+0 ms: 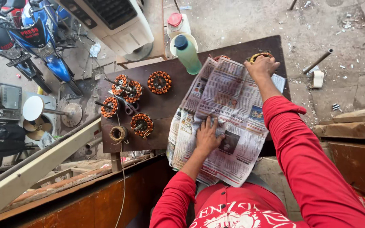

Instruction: The person wraps a motor stator with newspaper and then cuts a strip of white tape with scissors. The wrapped stator is placed on the table among other stators.

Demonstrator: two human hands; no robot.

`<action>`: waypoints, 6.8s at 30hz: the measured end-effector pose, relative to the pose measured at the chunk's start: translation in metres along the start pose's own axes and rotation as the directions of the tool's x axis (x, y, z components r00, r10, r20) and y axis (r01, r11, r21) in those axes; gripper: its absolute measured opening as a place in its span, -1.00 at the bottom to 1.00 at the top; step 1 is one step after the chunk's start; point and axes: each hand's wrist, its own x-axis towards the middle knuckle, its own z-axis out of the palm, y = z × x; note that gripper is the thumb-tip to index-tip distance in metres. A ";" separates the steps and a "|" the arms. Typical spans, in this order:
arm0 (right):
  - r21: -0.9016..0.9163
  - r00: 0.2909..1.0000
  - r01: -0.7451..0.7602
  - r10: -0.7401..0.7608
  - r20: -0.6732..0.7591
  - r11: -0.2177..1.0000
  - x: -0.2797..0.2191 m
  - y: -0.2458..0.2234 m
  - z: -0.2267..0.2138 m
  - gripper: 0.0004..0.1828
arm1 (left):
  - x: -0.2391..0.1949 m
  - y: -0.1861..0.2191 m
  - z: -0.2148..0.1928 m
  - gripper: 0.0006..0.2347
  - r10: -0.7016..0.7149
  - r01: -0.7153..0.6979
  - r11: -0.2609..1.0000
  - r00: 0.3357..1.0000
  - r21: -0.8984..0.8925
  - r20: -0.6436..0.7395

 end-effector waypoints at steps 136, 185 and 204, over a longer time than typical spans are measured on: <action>0.284 0.668 0.723 -0.531 -0.521 0.630 -0.367 0.000 -0.127 0.10 | -0.015 -0.015 -0.004 -0.50 0.110 0.225 -0.486 0.974 -0.844 0.197; 0.856 0.870 -0.336 0.218 0.442 -0.392 -0.136 0.052 -0.087 -0.51 | -0.076 -0.061 -0.059 -0.53 -0.332 0.248 0.900 0.923 -0.358 -0.195; 0.271 0.522 0.849 -0.640 -0.563 0.454 -0.227 -0.014 -0.068 -0.80 | 0.007 -0.183 0.038 -0.72 -0.417 0.333 -0.013 0.855 -0.943 0.308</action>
